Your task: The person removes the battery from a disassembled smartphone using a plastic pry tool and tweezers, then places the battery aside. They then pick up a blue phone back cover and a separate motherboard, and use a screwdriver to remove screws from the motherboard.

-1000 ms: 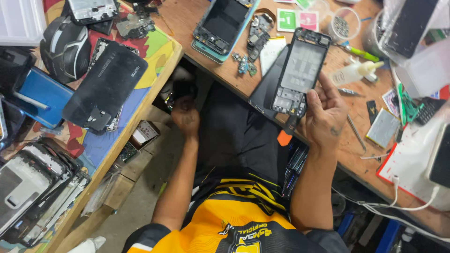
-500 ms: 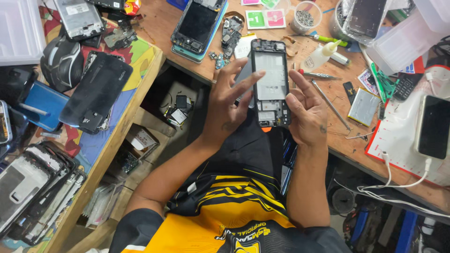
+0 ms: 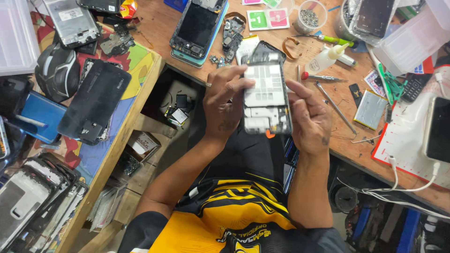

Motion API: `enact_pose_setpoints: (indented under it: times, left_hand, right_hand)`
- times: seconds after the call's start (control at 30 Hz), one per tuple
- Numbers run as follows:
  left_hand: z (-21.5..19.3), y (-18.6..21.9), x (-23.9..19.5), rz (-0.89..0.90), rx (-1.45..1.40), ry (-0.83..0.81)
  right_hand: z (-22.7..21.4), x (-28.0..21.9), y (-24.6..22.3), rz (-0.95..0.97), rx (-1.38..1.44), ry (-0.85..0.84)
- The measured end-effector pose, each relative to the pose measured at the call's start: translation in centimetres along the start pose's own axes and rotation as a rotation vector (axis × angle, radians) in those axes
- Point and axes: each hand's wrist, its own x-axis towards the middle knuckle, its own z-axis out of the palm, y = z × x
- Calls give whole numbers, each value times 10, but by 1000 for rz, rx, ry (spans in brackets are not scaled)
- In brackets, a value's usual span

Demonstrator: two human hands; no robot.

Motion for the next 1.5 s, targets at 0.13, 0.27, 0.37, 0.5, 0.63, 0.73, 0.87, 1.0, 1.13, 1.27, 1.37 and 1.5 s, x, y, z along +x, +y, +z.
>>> enact_pose_setpoints:
  times: [0.13,0.27,0.37,0.5,0.63,0.73,0.87,1.0,1.13,1.27,1.37,1.5]
  left_hand:
    - [-19,9,-1,-369,-176,-123]
    - [-36,15,-5,-670,-419,-100]
    - [-49,9,-7,-725,-545,-14]
    - [-70,-1,-17,-717,-613,80]
    - [-96,-4,-22,-658,-664,286]
    - [-128,3,-27,-623,-610,433]
    - [-178,20,-41,-623,-342,638]
    - [-214,39,-63,-481,-295,793]
    - [-248,49,-98,-476,-235,952]
    - [-248,71,-137,-434,-292,1045]
    - [-234,82,-154,-480,-272,933]
    - [-220,80,-159,-572,-388,761]
  right_hand:
    - [23,10,-8,-219,-572,-31]
    - [46,18,-2,211,-326,-15]
    - [61,20,9,209,-144,-84]
    - [80,25,27,184,-168,-134]
    - [125,32,35,148,-316,-100]
    - [175,34,32,26,-242,-319]
    - [239,29,5,-163,-375,-738]
    - [291,20,-5,-346,-723,-903]
    - [336,15,10,-344,-547,-1136]
    - [374,13,23,-520,-483,-1305]
    - [397,1,34,-243,-604,-1390]
    - [405,-5,44,-526,-759,-1443]
